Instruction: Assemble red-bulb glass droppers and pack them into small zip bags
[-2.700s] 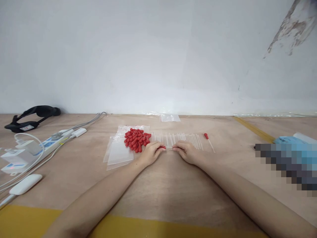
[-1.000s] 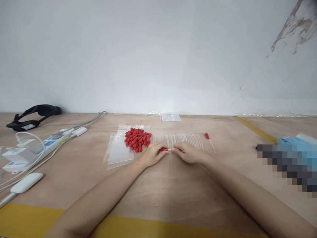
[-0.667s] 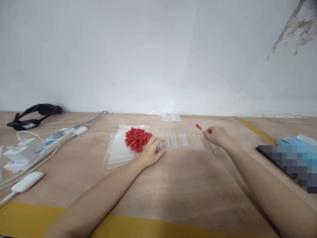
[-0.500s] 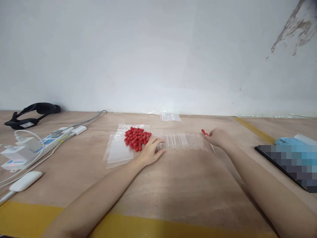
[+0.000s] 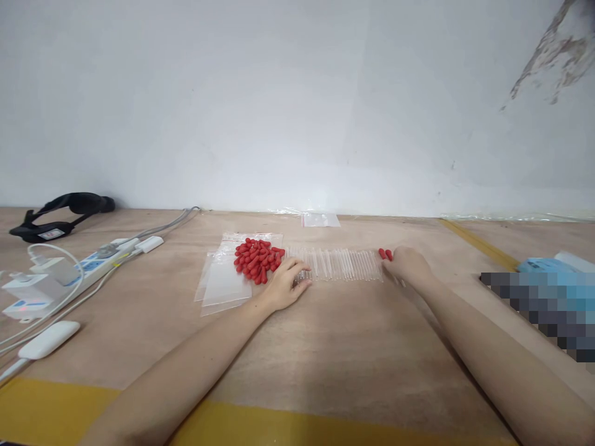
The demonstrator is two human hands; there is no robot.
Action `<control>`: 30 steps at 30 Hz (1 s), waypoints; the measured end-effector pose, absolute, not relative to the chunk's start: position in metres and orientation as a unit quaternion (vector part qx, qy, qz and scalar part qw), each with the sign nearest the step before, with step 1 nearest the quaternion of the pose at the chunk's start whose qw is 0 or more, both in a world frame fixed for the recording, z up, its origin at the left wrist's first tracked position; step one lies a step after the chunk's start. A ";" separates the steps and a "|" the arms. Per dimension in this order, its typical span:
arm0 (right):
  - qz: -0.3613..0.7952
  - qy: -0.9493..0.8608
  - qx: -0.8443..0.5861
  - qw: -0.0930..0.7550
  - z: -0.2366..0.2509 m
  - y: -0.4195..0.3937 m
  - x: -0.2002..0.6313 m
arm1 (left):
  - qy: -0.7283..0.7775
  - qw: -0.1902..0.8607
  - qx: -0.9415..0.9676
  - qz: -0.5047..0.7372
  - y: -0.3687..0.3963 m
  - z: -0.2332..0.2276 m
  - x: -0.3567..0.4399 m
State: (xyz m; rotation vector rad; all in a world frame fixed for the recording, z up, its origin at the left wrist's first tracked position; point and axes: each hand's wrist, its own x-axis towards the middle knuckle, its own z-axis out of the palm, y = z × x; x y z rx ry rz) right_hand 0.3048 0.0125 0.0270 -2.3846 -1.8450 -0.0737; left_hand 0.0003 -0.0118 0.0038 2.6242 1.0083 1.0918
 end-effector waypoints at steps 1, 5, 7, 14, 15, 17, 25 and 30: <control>-0.020 -0.615 -0.785 0.072 0.027 0.012 0.304 | 0.334 0.062 0.868 0.361 -0.012 0.004 0.001; 0.037 -0.632 -0.767 0.107 0.025 0.014 0.300 | 0.338 0.054 0.868 0.361 -0.012 0.004 0.002; 0.051 -0.634 -0.764 0.109 0.022 0.017 0.300 | 0.341 0.047 0.868 0.359 -0.012 0.005 0.002; 0.081 -0.624 -0.769 0.111 0.006 0.030 0.305 | 0.369 0.010 0.858 0.358 -0.012 0.003 0.002; 0.081 -0.615 -0.775 0.119 0.005 0.032 0.305 | 0.378 0.001 0.852 0.361 -0.012 0.003 0.002; 0.076 -0.604 -0.782 0.137 0.002 0.033 0.305 | 0.401 -0.015 0.837 0.373 -0.014 0.003 0.005; 0.076 -0.635 -0.752 0.162 0.025 0.014 0.287 | 0.577 -0.119 0.730 0.347 0.014 0.043 -0.029; 0.021 -0.689 -0.675 0.264 0.035 -0.008 0.254 | 0.708 -0.058 0.657 0.251 0.053 0.063 -0.083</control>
